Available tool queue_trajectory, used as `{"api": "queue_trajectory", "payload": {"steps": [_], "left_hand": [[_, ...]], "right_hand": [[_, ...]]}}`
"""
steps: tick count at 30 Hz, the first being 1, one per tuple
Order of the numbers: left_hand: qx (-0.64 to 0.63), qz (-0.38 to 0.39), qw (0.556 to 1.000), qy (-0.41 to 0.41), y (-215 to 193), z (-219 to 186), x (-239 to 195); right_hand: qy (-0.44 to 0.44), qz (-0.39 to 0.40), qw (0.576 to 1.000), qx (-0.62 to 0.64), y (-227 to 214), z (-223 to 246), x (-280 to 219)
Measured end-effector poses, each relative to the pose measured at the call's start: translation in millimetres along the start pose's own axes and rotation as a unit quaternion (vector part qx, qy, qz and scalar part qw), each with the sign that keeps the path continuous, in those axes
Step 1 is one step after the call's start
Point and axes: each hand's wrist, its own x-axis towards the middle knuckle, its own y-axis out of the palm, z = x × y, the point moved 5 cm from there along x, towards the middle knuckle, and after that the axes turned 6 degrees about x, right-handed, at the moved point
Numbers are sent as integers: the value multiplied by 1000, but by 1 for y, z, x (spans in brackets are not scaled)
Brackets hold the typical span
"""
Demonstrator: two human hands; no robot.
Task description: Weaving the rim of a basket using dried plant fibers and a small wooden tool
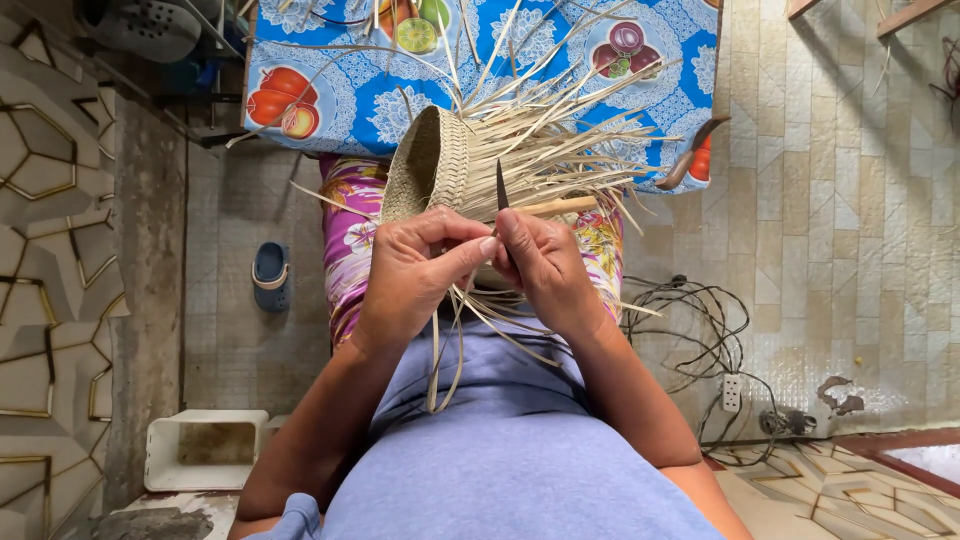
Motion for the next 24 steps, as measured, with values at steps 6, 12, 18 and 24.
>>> {"api": "queue_trajectory", "payload": {"steps": [6, 12, 18, 24], "left_hand": [[49, -8, 999, 13, 2, 0, -1], [202, -86, 966, 138, -7, -21, -1], [7, -120, 991, -62, -36, 2, 4], [69, -106, 989, -81, -49, 10, 6]], "right_hand": [[-10, -11, 1000, 4, 0, -3, 0], [27, 58, 996, 67, 19, -4, -22], [-67, -81, 977, -188, -124, -45, 41], [62, -217, 853, -471, -217, -112, 123]]}}
